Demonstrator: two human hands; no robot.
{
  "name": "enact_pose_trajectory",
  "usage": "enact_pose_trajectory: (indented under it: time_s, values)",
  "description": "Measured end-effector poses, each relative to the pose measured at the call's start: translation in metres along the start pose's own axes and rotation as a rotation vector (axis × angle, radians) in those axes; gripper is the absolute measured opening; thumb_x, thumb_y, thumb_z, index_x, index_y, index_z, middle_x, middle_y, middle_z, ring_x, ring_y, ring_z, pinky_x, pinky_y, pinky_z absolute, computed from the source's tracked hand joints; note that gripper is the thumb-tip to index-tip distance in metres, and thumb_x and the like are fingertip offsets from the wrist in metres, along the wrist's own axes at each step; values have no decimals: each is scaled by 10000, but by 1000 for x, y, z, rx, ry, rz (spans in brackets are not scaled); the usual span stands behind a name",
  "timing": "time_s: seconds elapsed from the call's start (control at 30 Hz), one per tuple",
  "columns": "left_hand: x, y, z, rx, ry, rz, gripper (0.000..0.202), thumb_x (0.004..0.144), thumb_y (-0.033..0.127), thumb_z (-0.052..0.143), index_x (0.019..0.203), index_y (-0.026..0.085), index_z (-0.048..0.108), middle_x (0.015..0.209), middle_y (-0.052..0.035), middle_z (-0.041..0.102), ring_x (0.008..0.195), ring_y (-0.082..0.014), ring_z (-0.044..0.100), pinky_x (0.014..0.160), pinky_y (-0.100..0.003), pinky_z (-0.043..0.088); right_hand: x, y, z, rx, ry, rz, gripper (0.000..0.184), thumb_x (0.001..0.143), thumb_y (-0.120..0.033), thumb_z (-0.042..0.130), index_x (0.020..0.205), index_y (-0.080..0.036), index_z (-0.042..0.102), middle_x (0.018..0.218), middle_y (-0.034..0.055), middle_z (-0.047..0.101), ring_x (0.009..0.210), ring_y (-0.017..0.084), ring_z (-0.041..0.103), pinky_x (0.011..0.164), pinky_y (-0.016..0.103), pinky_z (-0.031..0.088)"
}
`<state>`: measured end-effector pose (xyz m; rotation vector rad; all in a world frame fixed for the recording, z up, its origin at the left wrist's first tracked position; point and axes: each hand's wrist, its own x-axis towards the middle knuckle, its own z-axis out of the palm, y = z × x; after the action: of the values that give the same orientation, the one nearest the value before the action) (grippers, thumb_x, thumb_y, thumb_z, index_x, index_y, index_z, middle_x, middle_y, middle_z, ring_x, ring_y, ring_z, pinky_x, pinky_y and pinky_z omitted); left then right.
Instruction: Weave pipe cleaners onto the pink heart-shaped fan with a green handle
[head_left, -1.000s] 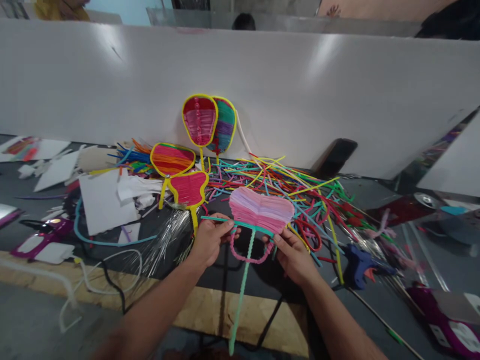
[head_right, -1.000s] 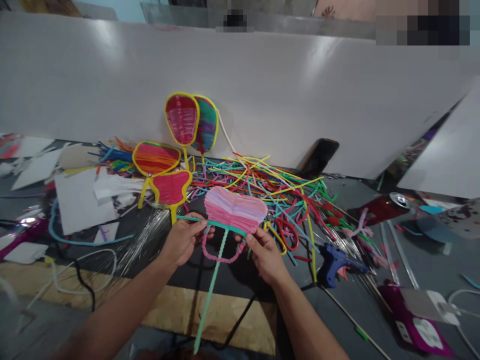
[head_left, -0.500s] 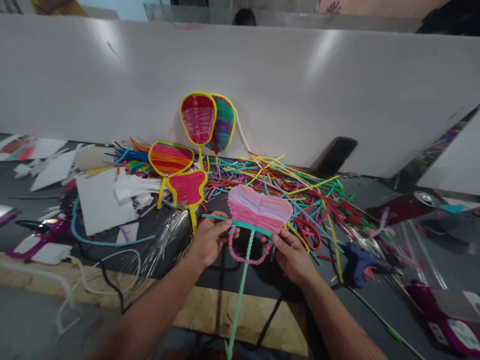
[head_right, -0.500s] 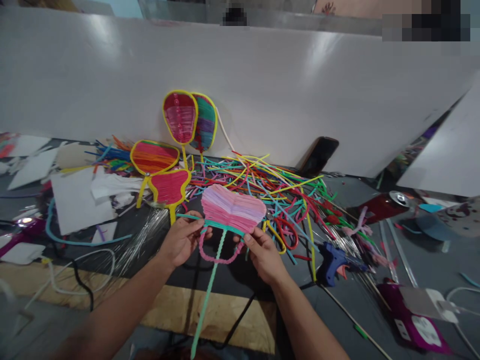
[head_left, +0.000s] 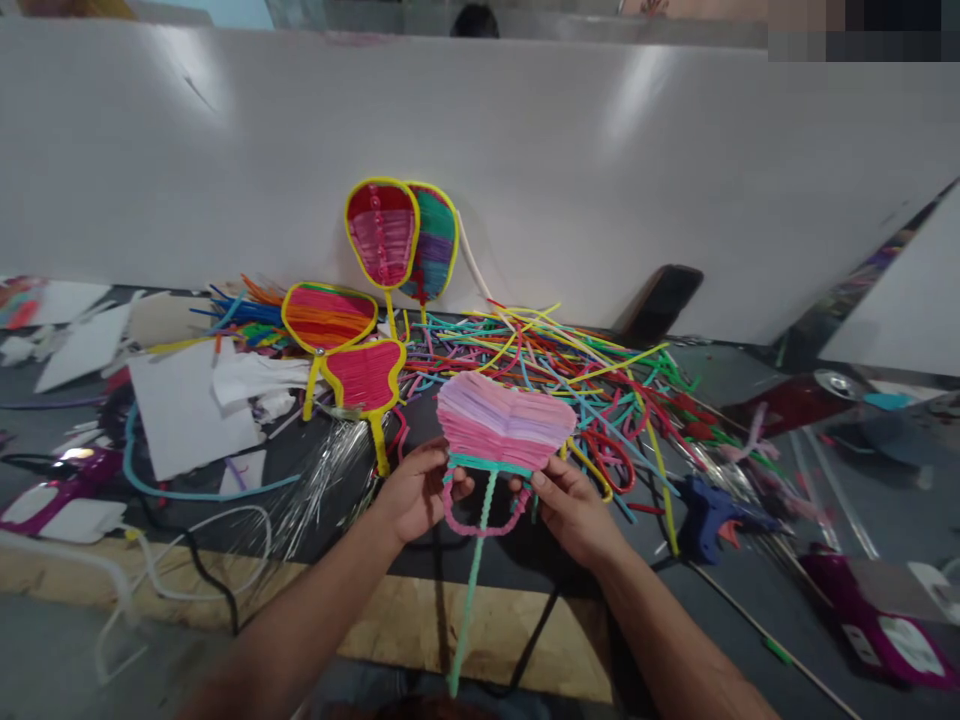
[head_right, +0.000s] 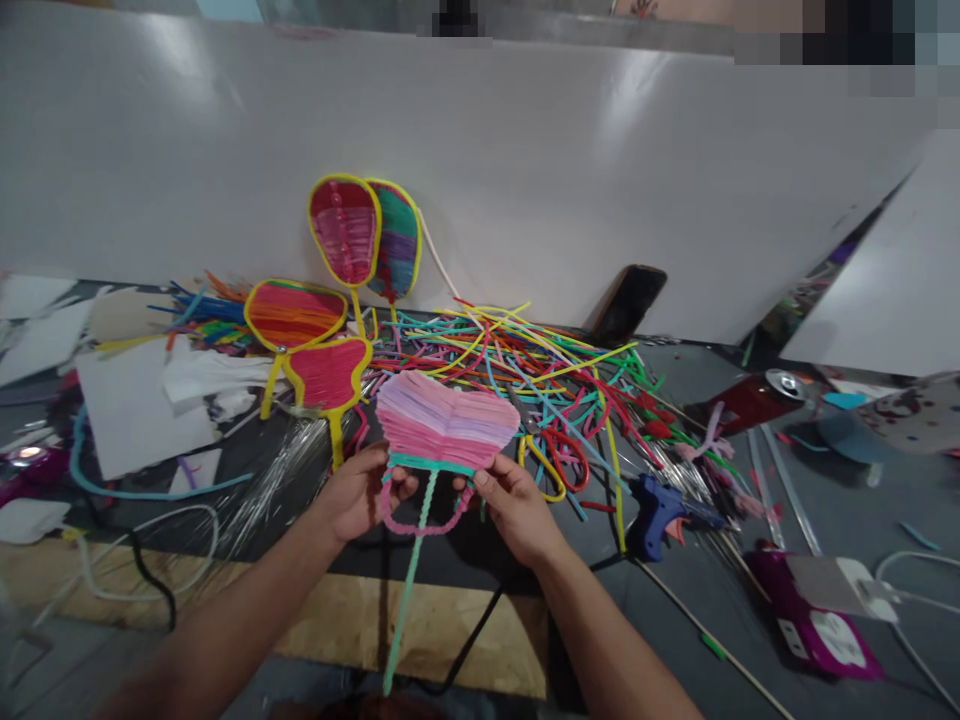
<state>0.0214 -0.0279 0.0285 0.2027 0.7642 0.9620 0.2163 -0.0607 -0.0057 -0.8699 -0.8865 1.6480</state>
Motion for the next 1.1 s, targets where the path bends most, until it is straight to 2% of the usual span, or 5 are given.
enact_pose_trajectory:
  time_s: [0.3,0.57,0.67,0.97,1.1]
  values:
    - [3,0,1,98,53,139,179,662,112,672,797,184,578,598,51,592,486,-72,552,578,-248,525,-2,3,-3,-132,46,-43,207,806,-377,621,962,-241,638,838,19,666,742,170,592,690,292,465]
    - [3,-3,6,336,85,308,283,629,370,750,760,164,607,658,16,637,582,-113,616,625,-235,516,-1,0,-3,-214,74,-117,170,834,-361,590,944,-239,634,846,15,649,732,152,569,689,281,457]
    - [7,-5,0,449,52,361,279,611,332,775,795,165,649,686,15,659,619,-106,618,649,-214,495,-3,-2,-1,-229,73,-124,170,834,-370,587,933,-242,636,817,6,647,738,151,572,693,276,456]
    - [11,-3,-9,690,157,584,172,633,310,760,708,161,715,701,21,599,716,-99,520,675,-184,424,-4,-5,3,-255,66,-111,211,806,-417,607,909,-236,638,811,22,655,729,168,581,669,286,476]
    - [12,-3,-9,618,155,494,234,608,331,774,752,154,721,702,9,633,677,-107,534,670,-215,446,-4,-5,3,-262,58,-111,191,817,-406,596,901,-239,635,816,20,657,726,165,584,683,292,478]
